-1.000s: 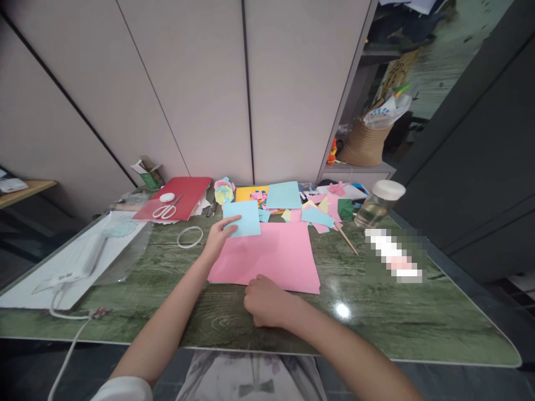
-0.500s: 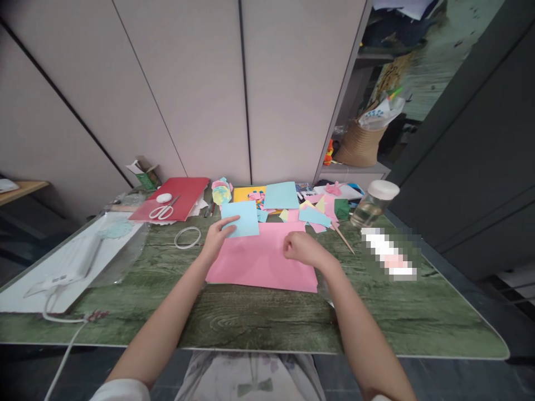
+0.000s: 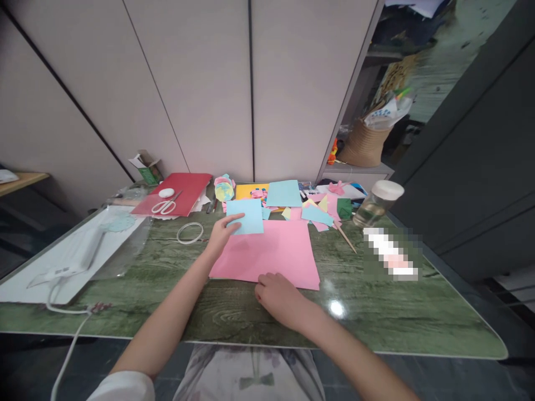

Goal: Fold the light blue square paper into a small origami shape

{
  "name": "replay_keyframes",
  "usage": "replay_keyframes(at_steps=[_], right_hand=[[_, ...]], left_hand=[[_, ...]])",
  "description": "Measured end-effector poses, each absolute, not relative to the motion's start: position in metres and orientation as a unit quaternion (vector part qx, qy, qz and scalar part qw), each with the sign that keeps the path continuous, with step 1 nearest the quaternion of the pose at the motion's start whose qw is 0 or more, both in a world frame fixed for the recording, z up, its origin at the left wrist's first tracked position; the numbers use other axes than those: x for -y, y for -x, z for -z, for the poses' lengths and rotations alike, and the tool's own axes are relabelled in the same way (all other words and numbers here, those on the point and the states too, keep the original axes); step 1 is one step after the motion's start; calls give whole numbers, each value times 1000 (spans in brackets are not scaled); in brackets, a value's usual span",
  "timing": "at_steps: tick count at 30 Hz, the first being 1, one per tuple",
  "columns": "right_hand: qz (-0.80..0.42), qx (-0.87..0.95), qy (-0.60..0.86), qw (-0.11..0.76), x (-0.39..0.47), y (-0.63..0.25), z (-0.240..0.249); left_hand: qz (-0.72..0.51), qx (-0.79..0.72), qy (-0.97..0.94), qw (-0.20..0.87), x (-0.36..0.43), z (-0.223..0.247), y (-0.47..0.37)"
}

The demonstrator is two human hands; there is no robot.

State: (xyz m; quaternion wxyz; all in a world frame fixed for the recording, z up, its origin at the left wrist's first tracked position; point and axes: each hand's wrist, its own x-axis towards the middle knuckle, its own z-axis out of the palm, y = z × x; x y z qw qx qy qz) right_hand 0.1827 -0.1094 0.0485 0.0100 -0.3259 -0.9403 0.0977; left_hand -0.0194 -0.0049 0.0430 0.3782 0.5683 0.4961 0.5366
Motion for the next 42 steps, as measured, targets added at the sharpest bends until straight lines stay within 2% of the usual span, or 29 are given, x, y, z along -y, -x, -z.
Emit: replay_keyframes(at_steps=[8,14,29,37,42], right_hand=[[-20,920,387,61,130,-176,-7],[92,909,403,55,144,-165,2],[-76,888,442,100,130,-183,-11],[74,904,420,36,147,-164,-4],[93,900,425,10,148,-155,-10]], left_hand=[[-535,-493,-573,379,4,-41,20],[-535,-493,-569,383,3,-37,19],[-532,-495,-573,379,3,-40,20],[-538,-489,-574,377,4,-39,20],[-535,-492,-570,383,5,-41,19]])
